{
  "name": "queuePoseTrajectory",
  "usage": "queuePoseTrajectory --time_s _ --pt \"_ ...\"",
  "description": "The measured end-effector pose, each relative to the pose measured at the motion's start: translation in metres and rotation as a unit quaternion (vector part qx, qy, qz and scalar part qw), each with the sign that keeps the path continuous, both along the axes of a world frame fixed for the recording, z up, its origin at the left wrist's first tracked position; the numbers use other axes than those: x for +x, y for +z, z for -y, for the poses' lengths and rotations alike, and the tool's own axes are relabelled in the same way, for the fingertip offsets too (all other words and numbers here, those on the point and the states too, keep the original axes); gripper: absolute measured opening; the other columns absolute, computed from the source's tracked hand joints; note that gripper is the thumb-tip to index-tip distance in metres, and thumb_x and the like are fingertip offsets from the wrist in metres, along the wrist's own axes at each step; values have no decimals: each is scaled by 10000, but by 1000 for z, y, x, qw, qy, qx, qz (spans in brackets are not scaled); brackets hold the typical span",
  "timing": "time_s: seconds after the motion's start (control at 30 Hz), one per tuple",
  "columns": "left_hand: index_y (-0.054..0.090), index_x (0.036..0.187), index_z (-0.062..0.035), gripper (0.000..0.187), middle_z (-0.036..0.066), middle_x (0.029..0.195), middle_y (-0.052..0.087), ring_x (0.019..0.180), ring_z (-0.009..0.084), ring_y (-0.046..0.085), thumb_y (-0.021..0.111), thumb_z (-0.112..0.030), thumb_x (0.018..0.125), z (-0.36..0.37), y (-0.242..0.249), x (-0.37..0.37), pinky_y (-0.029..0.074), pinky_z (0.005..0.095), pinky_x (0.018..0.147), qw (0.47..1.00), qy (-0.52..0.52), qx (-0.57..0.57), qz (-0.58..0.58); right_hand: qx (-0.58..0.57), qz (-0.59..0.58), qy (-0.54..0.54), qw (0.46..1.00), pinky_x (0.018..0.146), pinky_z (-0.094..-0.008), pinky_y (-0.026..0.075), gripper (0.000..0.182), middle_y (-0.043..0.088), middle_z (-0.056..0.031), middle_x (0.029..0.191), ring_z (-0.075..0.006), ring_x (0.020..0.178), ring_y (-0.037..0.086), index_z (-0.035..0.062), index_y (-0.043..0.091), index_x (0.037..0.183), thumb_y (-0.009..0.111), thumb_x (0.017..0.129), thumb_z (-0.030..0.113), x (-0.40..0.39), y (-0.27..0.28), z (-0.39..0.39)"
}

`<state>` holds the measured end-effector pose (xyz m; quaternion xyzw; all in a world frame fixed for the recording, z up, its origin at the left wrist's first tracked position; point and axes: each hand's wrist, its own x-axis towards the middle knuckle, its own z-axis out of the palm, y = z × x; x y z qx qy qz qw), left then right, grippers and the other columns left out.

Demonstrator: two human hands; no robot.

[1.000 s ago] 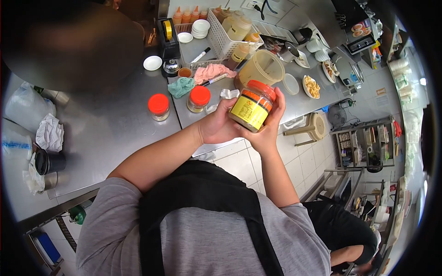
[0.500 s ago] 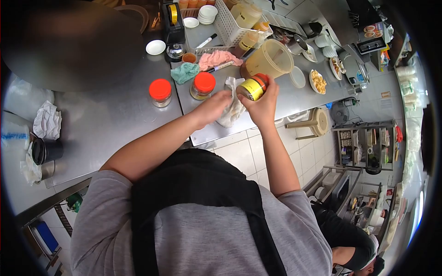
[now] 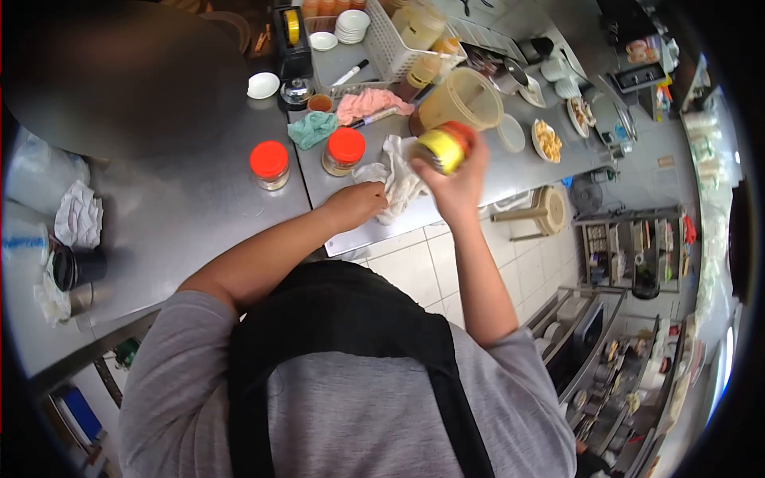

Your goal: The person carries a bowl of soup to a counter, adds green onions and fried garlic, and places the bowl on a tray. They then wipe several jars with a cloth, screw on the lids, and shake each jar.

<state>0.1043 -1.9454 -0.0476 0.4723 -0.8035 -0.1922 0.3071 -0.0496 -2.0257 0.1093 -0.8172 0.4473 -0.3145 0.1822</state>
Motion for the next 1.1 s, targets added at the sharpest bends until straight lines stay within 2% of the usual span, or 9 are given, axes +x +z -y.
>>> queuePoseTrajectory --time_s 0.07,0.13,0.47,0.57,0.67,0.73,0.9,1.0,1.1 --pt "608 1001 -56 161 86 1013 564 902 267 623 679 -118 870 -10 13 4 530 359 781 998 19 16 -64 -33 199 -36 979 1000 -406 426 896 463 -211 1245 -334 1161 503 -37 400 1324 889 617 216 -2 17 -12" --pt "591 1000 -45 142 90 1033 573 902 242 637 659 -101 888 -14 32 0 543 350 771 976 94 82 -181 105 100 -10 989 1015 -406 409 958 468 -205 1229 -334 1167 490 -49 372 1346 898 595 231 -6 -20 16" --pt "450 1375 -28 495 136 1361 524 1146 223 593 545 -345 1006 3 100 -1 475 349 965 912 175 120 -351 -127 38 60 989 989 -459 423 1016 448 -218 1264 -410 1146 479 -6 325 1399 900 574 144 -3 -9 6" --pt "382 1444 -63 635 90 1398 479 1314 204 453 376 -541 1026 8 126 6 387 353 1079 615 34 329 -715 -252 21 139 957 1018 -475 411 1086 424 -221 1324 -406 1205 464 3 308 1425 925 541 131 0 17 -4" --pt "342 1465 -67 651 82 1400 471 1312 199 459 420 -533 1017 11 139 -4 394 365 1087 641 -91 252 -719 -311 35 183 932 1058 -491 389 1147 399 -227 1374 -412 1269 433 14 287 1451 944 521 151 6 14 -8" --pt "315 1471 -74 667 70 1415 458 1322 199 454 437 -537 1008 8 145 -1 402 376 1090 767 -52 200 -608 -306 32 184 933 1095 -493 367 1187 385 -234 1395 -428 1316 399 25 269 1472 955 518 188 8 19 -9" --pt "306 1479 -75 802 120 1424 457 1317 242 467 455 -652 942 6 150 3 390 424 1107 542 -142 307 -769 44 223 182 957 1112 -472 359 1219 276 -162 1549 -328 1380 381 77 159 1531 931 621 323 3 43 -26" --pt "275 1501 -82 927 164 1438 452 1317 294 476 414 -753 876 9 147 7 370 432 1120 539 -164 299 -770 276 412 111 861 1123 -488 332 984 243 -245 1551 -397 1390 337 20 262 1490 837 756 333 -1 3 0" --pt "300 1481 -73 910 141 1437 453 1330 283 458 542 -686 854 9 142 18 339 439 1142 555 -207 283 -754 71 47 68 994 1110 -522 318 759 338 -276 1491 -454 1358 355 15 383 1437 744 847 328 -24 -119 39"
